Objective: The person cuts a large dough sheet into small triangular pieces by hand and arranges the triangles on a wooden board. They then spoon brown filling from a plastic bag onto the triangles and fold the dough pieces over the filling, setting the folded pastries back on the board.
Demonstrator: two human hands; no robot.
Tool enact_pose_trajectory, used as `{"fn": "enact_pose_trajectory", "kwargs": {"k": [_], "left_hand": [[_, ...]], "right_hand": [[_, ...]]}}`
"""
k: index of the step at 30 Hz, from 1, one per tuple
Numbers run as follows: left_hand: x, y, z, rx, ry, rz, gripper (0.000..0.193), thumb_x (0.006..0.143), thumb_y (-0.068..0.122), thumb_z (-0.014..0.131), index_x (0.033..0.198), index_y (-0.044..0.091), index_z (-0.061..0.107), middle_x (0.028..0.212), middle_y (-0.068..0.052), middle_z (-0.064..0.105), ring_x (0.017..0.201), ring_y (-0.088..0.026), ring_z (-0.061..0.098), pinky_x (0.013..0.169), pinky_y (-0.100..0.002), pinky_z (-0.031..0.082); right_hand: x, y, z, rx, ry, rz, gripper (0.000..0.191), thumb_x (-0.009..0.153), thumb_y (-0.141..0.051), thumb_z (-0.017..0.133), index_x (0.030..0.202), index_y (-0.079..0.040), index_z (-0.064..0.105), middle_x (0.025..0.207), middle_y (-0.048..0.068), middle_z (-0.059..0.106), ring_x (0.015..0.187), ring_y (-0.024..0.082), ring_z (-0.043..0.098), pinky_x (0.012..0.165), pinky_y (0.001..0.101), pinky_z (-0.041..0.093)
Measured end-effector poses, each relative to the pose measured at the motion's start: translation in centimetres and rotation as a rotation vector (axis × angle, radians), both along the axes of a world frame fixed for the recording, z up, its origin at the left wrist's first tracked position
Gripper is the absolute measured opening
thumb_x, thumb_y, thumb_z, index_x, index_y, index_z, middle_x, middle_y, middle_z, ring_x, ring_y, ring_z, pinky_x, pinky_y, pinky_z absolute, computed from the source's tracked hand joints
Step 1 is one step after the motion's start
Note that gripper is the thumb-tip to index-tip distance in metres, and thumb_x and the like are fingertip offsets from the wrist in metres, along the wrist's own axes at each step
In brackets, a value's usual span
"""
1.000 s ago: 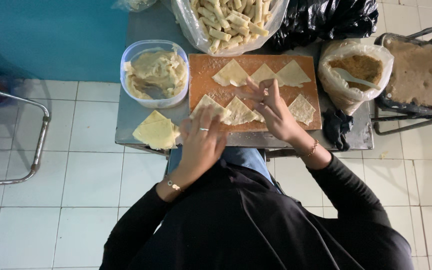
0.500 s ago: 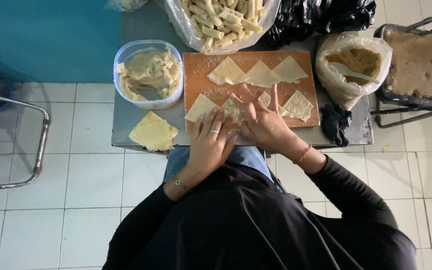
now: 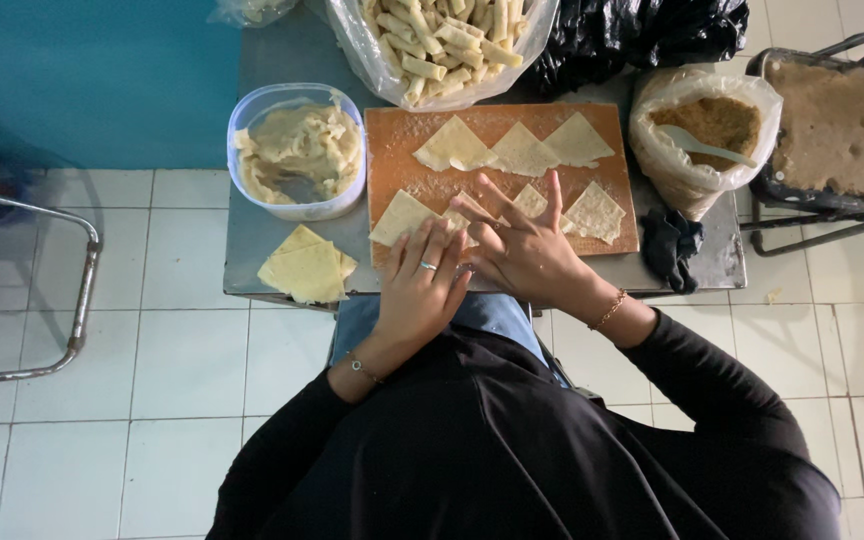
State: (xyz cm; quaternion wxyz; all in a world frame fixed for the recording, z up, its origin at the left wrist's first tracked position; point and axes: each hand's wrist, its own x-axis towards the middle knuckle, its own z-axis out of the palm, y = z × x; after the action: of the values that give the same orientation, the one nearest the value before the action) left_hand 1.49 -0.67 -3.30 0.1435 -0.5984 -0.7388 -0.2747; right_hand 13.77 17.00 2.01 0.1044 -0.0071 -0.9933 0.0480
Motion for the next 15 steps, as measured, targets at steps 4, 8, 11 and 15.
{"fn": "enact_pose_trajectory", "kwargs": {"k": [4, 8, 11, 15], "left_hand": [[0.1, 0.0, -0.2, -0.014, 0.0, 0.008, 0.055, 0.1, 0.035, 0.061, 0.146, 0.005, 0.058, 0.147, -0.019, 0.054, 0.143, -0.034, 0.047, 0.117, -0.053, 0.036], [0.1, 0.0, -0.4, 0.004, -0.004, 0.0, 0.055, 0.099, 0.036, 0.062, 0.143, 0.004, 0.058, 0.147, -0.018, 0.053, 0.142, -0.035, 0.047, 0.117, -0.054, 0.036], [0.0, 0.0, -0.3, 0.003, -0.018, -0.008, 0.056, 0.099, 0.037, 0.063, 0.143, 0.003, 0.059, 0.147, -0.018, 0.053, 0.142, -0.035, 0.047, 0.116, -0.054, 0.036], [0.0, 0.0, 0.0, 0.007, -0.017, -0.008, 0.055, 0.099, 0.036, 0.064, 0.142, 0.003, 0.059, 0.147, -0.019, 0.053, 0.143, -0.034, 0.046, 0.116, -0.054, 0.036]], "right_hand": [[0.0, 0.0, -1.0, 0.068, -0.035, -0.03, 0.052, 0.103, -0.059, 0.048, 0.134, -0.017, 0.052, 0.167, -0.004, 0.041, 0.16, 0.02, 0.022, 0.113, 0.0795, -0.009], [0.0, -0.1, -1.7, 0.163, 0.073, 0.033, 0.066, 0.103, -0.068, 0.041, 0.147, -0.021, 0.055, 0.168, -0.002, 0.038, 0.159, 0.018, 0.022, 0.113, 0.0773, -0.008], [0.0, -0.1, -1.6, 0.206, 0.061, 0.027, 0.068, 0.102, -0.072, 0.038, 0.142, -0.021, 0.059, 0.168, -0.001, 0.038, 0.16, 0.018, 0.023, 0.114, 0.076, -0.008], [-0.4, 0.0, -1.2, 0.451, -0.036, -0.035, 0.067, 0.1, -0.076, 0.036, 0.13, -0.023, 0.062, 0.168, -0.001, 0.04, 0.159, 0.017, 0.025, 0.113, 0.0745, -0.009]]}}
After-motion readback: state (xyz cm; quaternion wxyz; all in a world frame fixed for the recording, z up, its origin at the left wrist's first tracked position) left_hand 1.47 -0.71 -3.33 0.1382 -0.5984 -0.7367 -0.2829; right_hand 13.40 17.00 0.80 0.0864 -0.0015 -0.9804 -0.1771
